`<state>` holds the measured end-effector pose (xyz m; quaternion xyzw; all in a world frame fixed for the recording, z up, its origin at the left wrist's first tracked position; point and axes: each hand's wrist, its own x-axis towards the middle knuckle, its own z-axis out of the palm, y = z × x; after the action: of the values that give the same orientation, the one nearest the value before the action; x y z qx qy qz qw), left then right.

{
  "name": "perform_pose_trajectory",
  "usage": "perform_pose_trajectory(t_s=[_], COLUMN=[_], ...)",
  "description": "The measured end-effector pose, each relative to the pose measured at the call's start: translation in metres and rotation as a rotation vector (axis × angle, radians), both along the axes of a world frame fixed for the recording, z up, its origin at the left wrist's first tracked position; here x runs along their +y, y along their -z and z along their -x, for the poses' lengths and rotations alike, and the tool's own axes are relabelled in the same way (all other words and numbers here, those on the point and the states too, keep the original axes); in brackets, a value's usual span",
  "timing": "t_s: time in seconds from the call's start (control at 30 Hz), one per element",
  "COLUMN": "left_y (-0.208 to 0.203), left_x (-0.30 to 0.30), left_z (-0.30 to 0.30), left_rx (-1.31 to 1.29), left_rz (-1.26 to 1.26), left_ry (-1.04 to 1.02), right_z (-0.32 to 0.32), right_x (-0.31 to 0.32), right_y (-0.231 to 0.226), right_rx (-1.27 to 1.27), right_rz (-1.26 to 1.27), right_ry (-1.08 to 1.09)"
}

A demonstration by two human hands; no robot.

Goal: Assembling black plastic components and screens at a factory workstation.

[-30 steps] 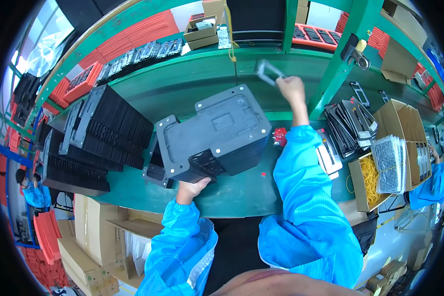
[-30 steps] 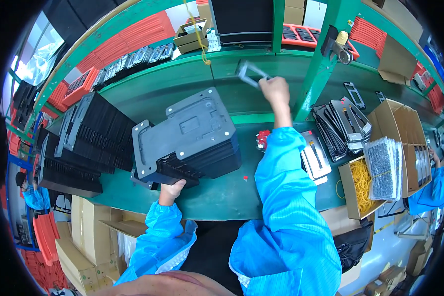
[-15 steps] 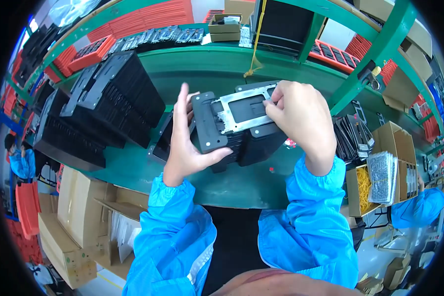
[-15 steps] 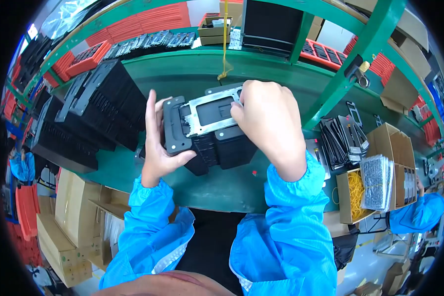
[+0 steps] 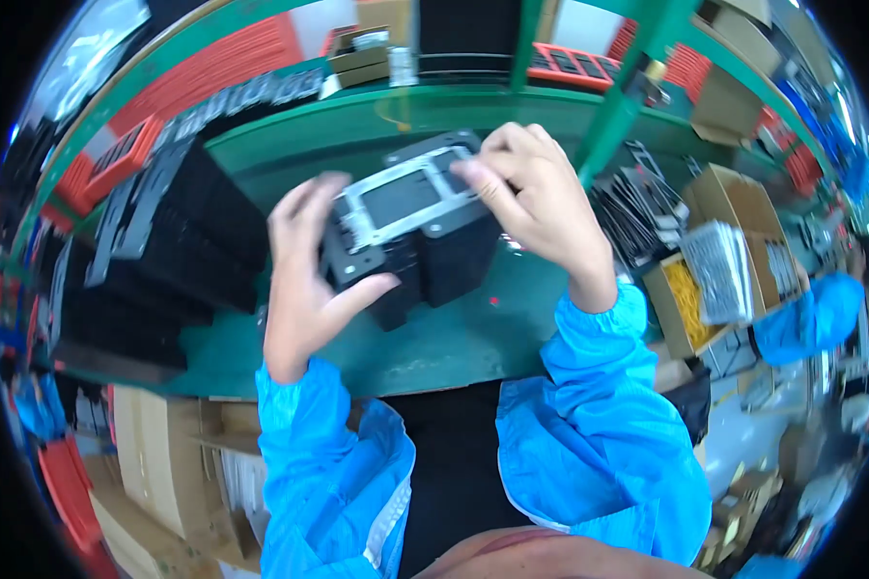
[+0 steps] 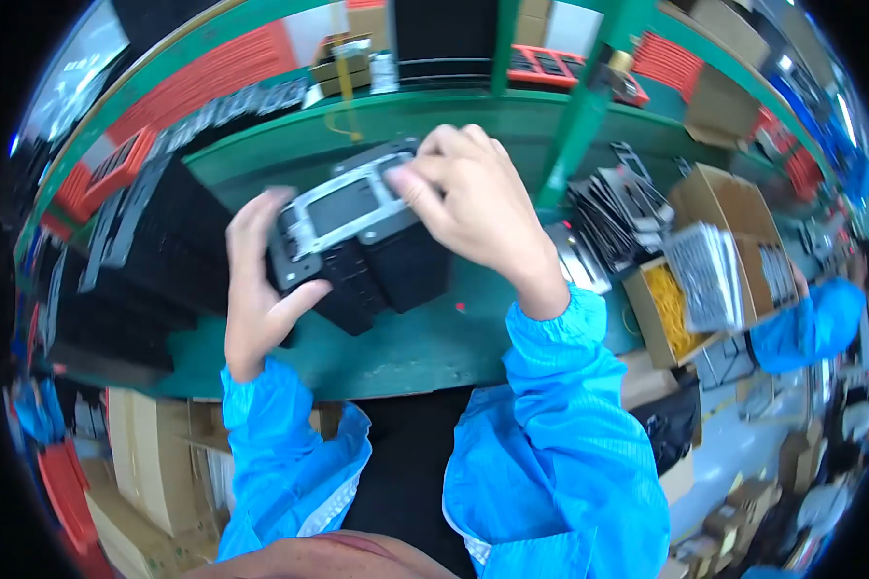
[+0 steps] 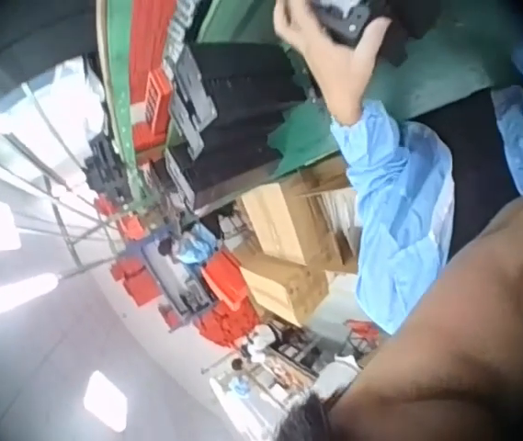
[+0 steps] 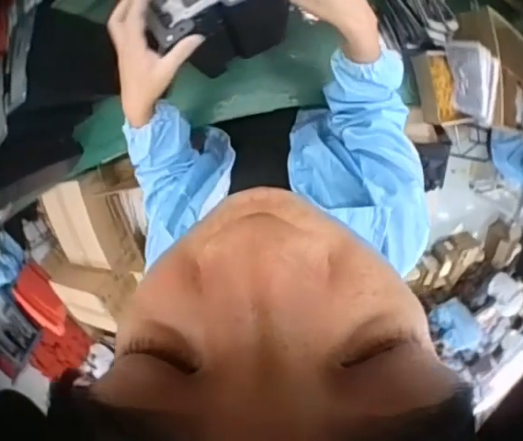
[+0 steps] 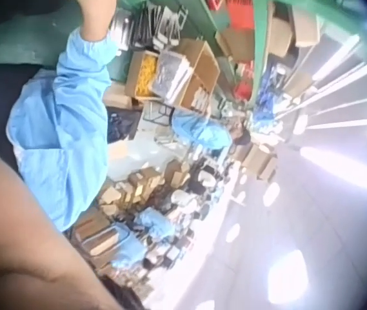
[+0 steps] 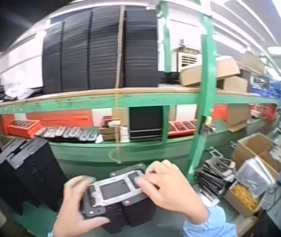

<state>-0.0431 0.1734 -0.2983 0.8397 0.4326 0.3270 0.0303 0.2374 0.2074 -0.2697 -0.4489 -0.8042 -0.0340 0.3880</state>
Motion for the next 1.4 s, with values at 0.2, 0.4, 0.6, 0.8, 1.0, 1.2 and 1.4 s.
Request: perform_pose_trajectory(t_s=[0.2,0.4,0.6,0.8,1.0,1.2,1.4], left_y=[0.115,0.171,0.166,0.175,0.156,0.182,0.208], left_x=[-0.045,-0.087,-0.114,-0.145,-0.176,-0.189,-0.199], left_z=[-0.010,-0.046,-0.109,-0.144,-0.158,-0.144,-0.132], left_rx=[-1.169,-1.110,-0.959,-0.768,-0.998,-0.879,-0.743], left_rz=[0.203,0.500,0.742,0.882,0.719,0.560,0.511], left_ry=[-0.024,0.018,0.294,0.546,0.453,0.508,0.376], right_z=[-0.133,-0.162,-0.156,-0.159,-0.061,-0.007,0.007], right_x=[-0.024,-0.078,-0.108,-0.124,-0.208,-0.235,-0.225], right_y=[0.127,0.210,0.231,0.214,0.170,0.179,0.199], right_rx=[-0.005,-0.118,0.115,0.175,0.685,0.815,1.560], right_rz=[0.170,0.084,0.067,-0.234,-0.050,0.398,0.646], right_ry=[0.627,0.671,0.695,0.743,0.031,-0.287,-0.422])
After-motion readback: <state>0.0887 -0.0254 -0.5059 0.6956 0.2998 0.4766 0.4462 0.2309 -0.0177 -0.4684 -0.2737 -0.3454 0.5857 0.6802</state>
